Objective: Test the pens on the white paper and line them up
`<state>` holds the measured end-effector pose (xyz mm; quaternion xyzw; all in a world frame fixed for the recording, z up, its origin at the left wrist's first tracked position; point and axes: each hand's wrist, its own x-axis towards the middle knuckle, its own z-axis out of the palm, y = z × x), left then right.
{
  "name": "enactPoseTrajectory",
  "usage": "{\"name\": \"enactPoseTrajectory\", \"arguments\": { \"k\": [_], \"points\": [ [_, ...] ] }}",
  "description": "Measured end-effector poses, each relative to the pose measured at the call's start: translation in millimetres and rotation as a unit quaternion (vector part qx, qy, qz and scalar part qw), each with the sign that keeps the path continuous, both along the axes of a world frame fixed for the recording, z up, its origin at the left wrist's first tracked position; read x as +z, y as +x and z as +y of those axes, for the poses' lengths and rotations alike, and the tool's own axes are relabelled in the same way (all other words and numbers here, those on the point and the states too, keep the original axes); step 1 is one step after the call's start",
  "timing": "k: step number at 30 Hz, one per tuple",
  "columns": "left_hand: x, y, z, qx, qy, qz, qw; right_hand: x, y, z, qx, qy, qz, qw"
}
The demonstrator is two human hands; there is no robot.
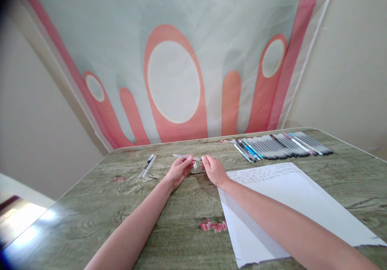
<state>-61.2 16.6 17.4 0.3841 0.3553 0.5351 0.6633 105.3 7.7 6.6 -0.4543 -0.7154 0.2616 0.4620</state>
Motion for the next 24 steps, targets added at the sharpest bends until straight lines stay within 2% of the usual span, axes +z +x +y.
{"name": "enactPoseTrajectory", "arguments": {
  "k": [6, 12, 19, 24],
  "points": [
    [0.4, -0.6, -0.9, -0.003, 0.002, 0.002, 1.000, -0.2, -1.5, -0.2, -0.020, 0.026, -0.012, 0.999],
    [-0.1, 0.3, -0.4, -0.008, 0.003, 0.006, 1.000, -0.5, -0.2, 0.0, -0.006, 0.000, -0.016, 1.000],
    [-1.3, -0.1, 0.6, 0.002, 0.001, 0.004, 1.000, 0.0, -0.8, 0.2, -0.020, 0.030, -0.012, 0.999],
    [-0.7, 0.4, 0.1, 0.005, -0.001, -0.003, 1.000, 0.3, -1.0, 0.2, -0.018, 0.016, -0.009, 1.000]
  ]
}}
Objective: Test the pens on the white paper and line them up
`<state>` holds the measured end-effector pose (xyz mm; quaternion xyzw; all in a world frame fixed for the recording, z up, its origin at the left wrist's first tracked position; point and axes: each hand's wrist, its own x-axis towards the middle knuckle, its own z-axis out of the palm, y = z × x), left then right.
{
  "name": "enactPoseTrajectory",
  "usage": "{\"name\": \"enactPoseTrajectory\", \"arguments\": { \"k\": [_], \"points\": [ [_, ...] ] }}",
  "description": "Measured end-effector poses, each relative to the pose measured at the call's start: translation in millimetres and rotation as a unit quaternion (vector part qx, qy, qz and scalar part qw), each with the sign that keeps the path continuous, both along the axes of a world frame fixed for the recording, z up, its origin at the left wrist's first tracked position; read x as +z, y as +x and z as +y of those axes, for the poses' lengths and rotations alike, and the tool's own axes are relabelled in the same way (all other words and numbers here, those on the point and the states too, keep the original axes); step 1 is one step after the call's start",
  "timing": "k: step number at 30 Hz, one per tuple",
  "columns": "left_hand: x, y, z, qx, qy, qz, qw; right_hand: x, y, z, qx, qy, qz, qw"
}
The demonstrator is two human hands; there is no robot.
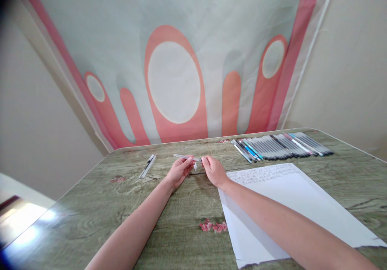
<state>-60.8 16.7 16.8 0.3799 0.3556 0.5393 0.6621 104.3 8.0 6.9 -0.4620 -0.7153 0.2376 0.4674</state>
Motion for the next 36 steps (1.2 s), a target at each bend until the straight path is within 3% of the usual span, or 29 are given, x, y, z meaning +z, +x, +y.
{"name": "enactPoseTrajectory", "arguments": {
  "k": [30, 36],
  "points": [
    [-0.7, -0.9, -0.7, -0.025, 0.030, 0.015, 0.999, 3.7, 1.1, -1.5, 0.023, 0.021, -0.020, 0.999],
    [2.0, 1.3, -3.9, -0.032, 0.056, 0.021, 0.998, -1.5, 1.9, 3.3, 0.051, -0.048, 0.026, 0.997]
  ]
}}
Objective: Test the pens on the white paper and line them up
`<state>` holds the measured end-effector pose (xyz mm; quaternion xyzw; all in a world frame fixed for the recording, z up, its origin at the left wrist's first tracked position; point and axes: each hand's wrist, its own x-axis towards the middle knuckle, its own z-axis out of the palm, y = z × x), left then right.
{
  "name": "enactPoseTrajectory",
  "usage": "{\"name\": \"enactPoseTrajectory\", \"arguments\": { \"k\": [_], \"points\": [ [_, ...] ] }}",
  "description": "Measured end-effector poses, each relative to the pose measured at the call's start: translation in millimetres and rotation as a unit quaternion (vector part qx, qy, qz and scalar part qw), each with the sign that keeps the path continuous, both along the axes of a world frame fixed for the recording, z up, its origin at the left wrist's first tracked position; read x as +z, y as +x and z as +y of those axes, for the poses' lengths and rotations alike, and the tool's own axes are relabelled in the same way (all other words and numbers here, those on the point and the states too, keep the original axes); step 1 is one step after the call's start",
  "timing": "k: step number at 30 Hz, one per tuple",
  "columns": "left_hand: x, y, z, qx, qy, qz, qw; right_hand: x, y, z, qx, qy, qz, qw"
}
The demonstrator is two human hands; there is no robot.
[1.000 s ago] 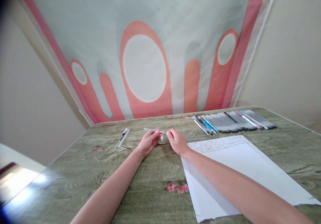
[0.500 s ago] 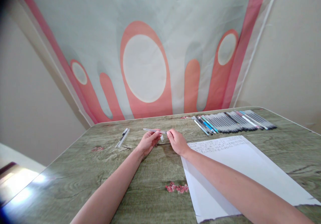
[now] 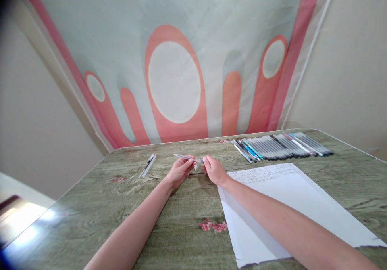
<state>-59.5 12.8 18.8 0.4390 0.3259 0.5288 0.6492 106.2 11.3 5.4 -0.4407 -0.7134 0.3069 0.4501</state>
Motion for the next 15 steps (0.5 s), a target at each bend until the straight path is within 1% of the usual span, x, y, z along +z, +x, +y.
{"name": "enactPoseTrajectory", "arguments": {
  "k": [3, 5, 7, 8, 11, 13, 15],
  "points": [
    [5.5, 1.7, -1.9, -0.002, -0.021, -0.013, 1.000, -2.2, -1.0, 1.2, 0.015, -0.029, 0.059, 0.998],
    [11.2, 3.2, -4.3, -0.020, -0.043, -0.031, 0.998, -2.0, -1.7, 1.3, 0.017, -0.018, 0.086, 0.996],
    [17.3, 5.1, -8.0, -0.064, -0.062, -0.040, 0.995, -0.3, -1.8, 0.8, 0.018, 0.019, 0.090, 0.996],
    [19.9, 6.3, -10.1, -0.096, -0.071, -0.032, 0.992, 1.1, -1.4, 0.1, 0.023, 0.040, 0.085, 0.995],
    [23.7, 9.7, -15.9, -0.192, -0.079, 0.042, 0.977, 7.0, 1.4, -3.5, 0.071, 0.117, 0.035, 0.990],
    [22.9, 11.7, -17.6, -0.220, -0.065, 0.094, 0.969, 10.9, 3.8, -6.0, 0.107, 0.163, -0.009, 0.981],
    [21.6, 13.8, -17.9, -0.218, -0.042, 0.128, 0.967, 14.4, 6.0, -6.9, 0.115, 0.188, -0.037, 0.975]
  ]
}}
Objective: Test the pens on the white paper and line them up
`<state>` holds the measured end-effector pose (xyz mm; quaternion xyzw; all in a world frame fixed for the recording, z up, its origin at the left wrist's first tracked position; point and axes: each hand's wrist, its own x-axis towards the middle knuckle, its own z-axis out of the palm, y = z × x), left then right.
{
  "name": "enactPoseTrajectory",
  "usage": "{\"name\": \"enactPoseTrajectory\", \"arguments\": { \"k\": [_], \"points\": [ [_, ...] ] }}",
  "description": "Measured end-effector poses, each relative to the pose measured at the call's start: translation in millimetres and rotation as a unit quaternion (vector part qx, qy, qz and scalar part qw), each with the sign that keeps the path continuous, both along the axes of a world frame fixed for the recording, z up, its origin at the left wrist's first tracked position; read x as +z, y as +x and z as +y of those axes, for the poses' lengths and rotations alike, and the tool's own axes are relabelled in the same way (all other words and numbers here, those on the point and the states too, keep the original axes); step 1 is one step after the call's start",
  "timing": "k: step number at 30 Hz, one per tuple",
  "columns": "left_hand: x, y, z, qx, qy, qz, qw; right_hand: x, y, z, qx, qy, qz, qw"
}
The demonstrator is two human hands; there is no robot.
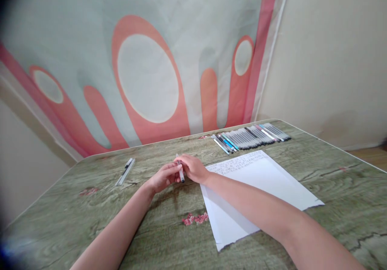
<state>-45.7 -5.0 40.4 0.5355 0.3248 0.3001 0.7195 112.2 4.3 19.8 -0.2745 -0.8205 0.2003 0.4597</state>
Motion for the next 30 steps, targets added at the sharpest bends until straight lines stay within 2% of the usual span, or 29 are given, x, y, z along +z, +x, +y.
{"name": "enactPoseTrajectory", "arguments": {
  "k": [3, 6, 9, 12, 15, 17, 19, 21, 25, 30],
  "points": [
    [3.2, 5.5, -1.6, 0.017, 0.063, 0.021, 0.998, 7.4, 3.3, 3.7, -0.046, -0.006, 0.013, 0.999],
    [14.2, 15.6, -11.1, -0.009, 0.188, 0.092, 0.978, 23.8, 10.5, 12.5, -0.102, -0.044, 0.092, 0.990],
    [24.1, 29.1, -27.7, -0.072, 0.333, 0.180, 0.923, 50.4, 26.7, 23.0, -0.133, -0.078, 0.179, 0.972],
    [23.9, 41.1, -41.7, -0.132, 0.436, 0.210, 0.865, 76.4, 52.3, 31.0, -0.163, -0.097, 0.238, 0.952],
    [16.2, 46.7, -46.0, -0.157, 0.505, 0.228, 0.818, 85.0, 80.0, 29.5, -0.180, -0.118, 0.244, 0.946],
    [11.6, 47.0, -44.9, -0.156, 0.527, 0.234, 0.802, 77.2, 95.0, 19.8, -0.183, -0.147, 0.205, 0.950],
    [9.4, 46.4, -43.0, -0.153, 0.532, 0.235, 0.799, 60.9, 106.0, 3.6, -0.179, -0.189, 0.144, 0.955],
    [9.1, 46.0, -41.7, -0.153, 0.532, 0.233, 0.799, 41.1, 113.7, -15.9, -0.181, -0.237, 0.102, 0.949],
    [9.0, 47.1, -41.1, -0.152, 0.526, 0.230, 0.804, 8.2, 123.4, -48.4, -0.185, -0.303, 0.076, 0.932],
    [3.7, 47.7, -39.0, -0.138, 0.501, 0.223, 0.825, -7.0, 130.0, -62.0, -0.228, -0.292, 0.048, 0.927]
  ]
}}
